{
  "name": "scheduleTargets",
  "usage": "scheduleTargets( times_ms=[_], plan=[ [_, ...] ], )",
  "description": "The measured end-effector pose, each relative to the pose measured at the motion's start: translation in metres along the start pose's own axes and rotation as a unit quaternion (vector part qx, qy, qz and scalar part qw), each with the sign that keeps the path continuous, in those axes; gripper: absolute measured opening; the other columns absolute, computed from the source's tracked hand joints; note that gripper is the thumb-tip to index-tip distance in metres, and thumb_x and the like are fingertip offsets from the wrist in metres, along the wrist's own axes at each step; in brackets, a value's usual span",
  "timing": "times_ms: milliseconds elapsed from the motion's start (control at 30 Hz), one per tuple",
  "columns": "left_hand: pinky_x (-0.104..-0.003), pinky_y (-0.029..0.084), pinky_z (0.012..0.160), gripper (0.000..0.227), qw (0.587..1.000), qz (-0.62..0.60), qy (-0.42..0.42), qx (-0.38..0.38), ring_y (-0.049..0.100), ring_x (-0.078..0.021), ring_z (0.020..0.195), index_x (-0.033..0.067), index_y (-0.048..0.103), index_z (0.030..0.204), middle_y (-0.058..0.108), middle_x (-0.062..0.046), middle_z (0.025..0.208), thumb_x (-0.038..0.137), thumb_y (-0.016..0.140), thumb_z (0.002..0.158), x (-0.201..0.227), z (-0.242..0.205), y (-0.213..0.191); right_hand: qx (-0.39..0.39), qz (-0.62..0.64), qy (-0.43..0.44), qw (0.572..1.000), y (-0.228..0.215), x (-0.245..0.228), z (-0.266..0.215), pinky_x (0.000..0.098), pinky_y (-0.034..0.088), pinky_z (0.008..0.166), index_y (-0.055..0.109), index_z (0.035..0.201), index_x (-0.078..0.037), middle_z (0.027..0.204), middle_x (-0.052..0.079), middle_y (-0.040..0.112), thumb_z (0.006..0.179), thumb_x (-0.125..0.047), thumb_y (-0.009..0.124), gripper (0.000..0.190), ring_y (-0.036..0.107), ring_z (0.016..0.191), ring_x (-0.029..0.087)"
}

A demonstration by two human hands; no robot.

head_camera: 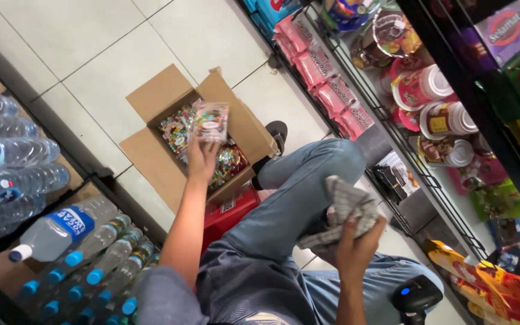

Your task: Wiping candy packets with a cloth, scanning them with a handheld scanner, and placing them on a shelf.

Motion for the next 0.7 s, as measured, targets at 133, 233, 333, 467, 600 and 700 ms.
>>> scheduleTargets(
  times_ms=[133,233,333,467,600,700],
  plan=[
    [-0.037,0.056,0.098,0.042,0.967,0.039,-0.035,-0.25,0.066,-0.0215,0.106,0.0067,0.058,0.139,0.065,-0.01,0.117,0.01,0.061,0.098,-0.043,-0.044,0.056,0.095,0.126,-0.261,0.952,-0.027,-0.032,-0.005,0.0358,0.039,0.111,0.035,0.149,0.002,0.141,0.018,0.05,0.106,-0.01,0.055,0.049,0.051,0.128,0.026],
    [-0.035,0.055,0.101,0.043,0.932,0.08,-0.066,-0.348,0.065,-0.02,0.109,0.0044,0.057,0.14,0.064,-0.008,0.119,0.002,0.063,0.097,-0.07,-0.106,0.118,0.091,0.153,-0.277,0.944,-0.032,-0.034,0.0,0.0345,0.032,0.117,0.034,0.154,0.002,0.15,0.016,0.045,0.106,-0.007,0.051,0.052,0.045,0.138,0.025],
    [-0.034,0.056,0.101,0.033,0.901,0.094,-0.129,-0.403,0.066,-0.0187,0.112,0.0052,0.056,0.124,0.066,-0.006,0.124,-0.001,0.06,0.092,-0.109,-0.16,0.152,0.057,0.184,-0.244,0.951,-0.029,-0.024,0.009,0.0337,0.034,0.116,0.039,0.153,0.0,0.148,0.016,0.049,0.105,-0.007,0.05,0.05,0.047,0.137,0.024],
    [-0.028,0.052,0.098,0.039,0.855,0.112,-0.221,-0.456,0.06,-0.0113,0.104,-0.0004,0.065,0.133,0.062,-0.004,0.115,-0.007,0.061,0.095,-0.173,-0.22,0.164,-0.002,0.384,-0.103,0.918,-0.02,0.005,0.023,0.0339,0.043,0.107,0.036,0.154,-0.005,0.143,0.013,0.054,0.101,-0.012,0.052,0.056,0.053,0.126,0.021],
    [-0.025,0.054,0.097,0.036,0.834,0.16,-0.288,-0.442,0.064,-0.0111,0.105,0.0109,0.062,0.115,0.065,-0.001,0.111,-0.001,0.059,0.082,-0.199,-0.286,0.163,0.075,0.406,-0.09,0.906,-0.038,0.02,0.021,0.0316,0.043,0.108,0.029,0.157,-0.008,0.148,0.008,0.053,0.101,-0.011,0.054,0.061,0.053,0.13,0.017],
    [-0.028,0.034,0.065,0.018,0.753,0.32,-0.278,-0.503,0.043,-0.014,0.082,0.0044,0.056,0.112,0.048,-0.003,0.096,-0.002,0.063,0.097,-0.223,-0.309,0.149,0.097,0.452,-0.103,0.881,-0.06,0.024,0.016,0.0335,0.049,0.1,0.034,0.155,-0.006,0.136,0.011,0.059,0.092,-0.002,0.062,0.069,0.059,0.117,0.019]
  ],
)
Point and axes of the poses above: each hand's wrist, its own z-axis towards the middle knuckle, its own y-axis out of the palm, x = y × z, the point moved 8 cm from there along z, towards the middle knuckle
